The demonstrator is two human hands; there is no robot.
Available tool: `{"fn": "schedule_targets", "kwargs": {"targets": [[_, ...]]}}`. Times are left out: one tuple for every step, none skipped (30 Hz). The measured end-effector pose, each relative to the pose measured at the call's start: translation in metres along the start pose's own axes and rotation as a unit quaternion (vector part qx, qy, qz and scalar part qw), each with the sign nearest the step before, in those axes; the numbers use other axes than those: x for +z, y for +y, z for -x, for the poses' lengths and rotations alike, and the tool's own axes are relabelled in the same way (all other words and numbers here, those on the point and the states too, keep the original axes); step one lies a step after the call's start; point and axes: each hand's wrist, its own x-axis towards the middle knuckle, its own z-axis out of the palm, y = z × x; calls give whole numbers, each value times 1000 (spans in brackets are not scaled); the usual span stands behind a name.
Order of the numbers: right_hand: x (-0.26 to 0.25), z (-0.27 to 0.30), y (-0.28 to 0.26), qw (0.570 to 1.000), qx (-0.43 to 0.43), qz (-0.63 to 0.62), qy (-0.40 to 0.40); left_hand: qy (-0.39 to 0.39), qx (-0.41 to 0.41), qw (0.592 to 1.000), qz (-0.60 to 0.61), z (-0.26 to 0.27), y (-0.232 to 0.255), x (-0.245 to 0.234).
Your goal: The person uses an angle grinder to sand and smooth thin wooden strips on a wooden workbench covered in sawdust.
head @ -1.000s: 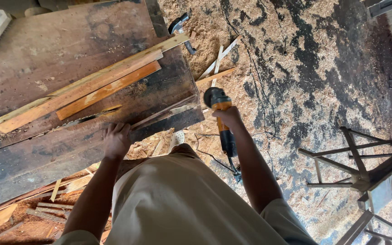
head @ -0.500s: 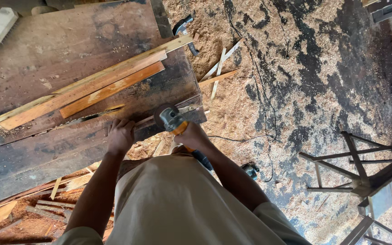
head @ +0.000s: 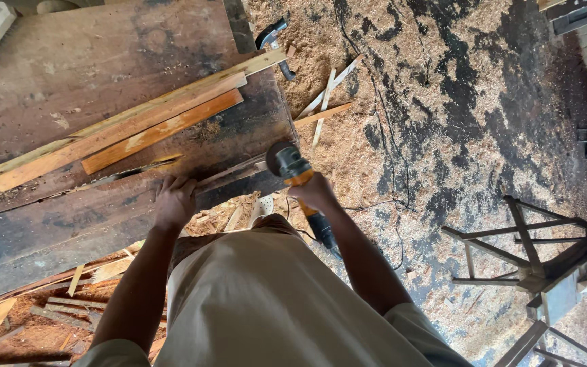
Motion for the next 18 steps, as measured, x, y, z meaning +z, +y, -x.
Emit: {"fn": "schedule_targets", "kwargs": {"targets": [[-8,-10,8,1000,4,-11,21,-6,-1,1000,-2,0,-1,0],[-16,-18,16,999,8,-23,42,-11,-2,1000,-4,0,-1,-1],[-28,-28,24,997,16,-58,52,-16,-1,1000,-6,-2,-1,-1],[-40,-37,31,993,23,-94,61,-13,1,1000,-11,-3,-1,-1],[-51,-43,39,989,30,-128,69,-10,1,1000,-18,-2,0,-3],[-61,-44,48,984,30,-155,89,-7,1,1000,-24,0,1,-5],[-69,-47,53,977,28,-182,109,-1,-2,1000,-30,1,1,-7],[-74,-49,57,969,26,-209,130,5,-6,999,-36,5,2,-9],[-79,-48,59,968,29,-212,129,15,-10,999,-43,1,2,-11],[-82,-42,62,968,33,-215,127,18,0,998,-54,-5,1,-13],[-79,-29,71,967,46,-216,124,11,8,998,-63,0,3,-14],[-74,-19,75,968,43,-218,117,5,16,997,-71,3,4,-14],[-69,-14,73,968,37,-222,112,16,19,997,-71,2,4,-15],[-66,-12,67,968,30,-226,107,28,22,997,-70,0,3,-14],[-62,-8,62,974,29,-202,98,34,26,997,-69,1,4,-15],[-55,-6,54,980,27,-178,88,28,16,998,-62,0,5,-15],[-46,0,48,984,29,-155,81,19,9,998,-53,-1,6,-13],[-35,5,41,989,6,-134,57,11,2,999,-45,-1,8,-12]]}}
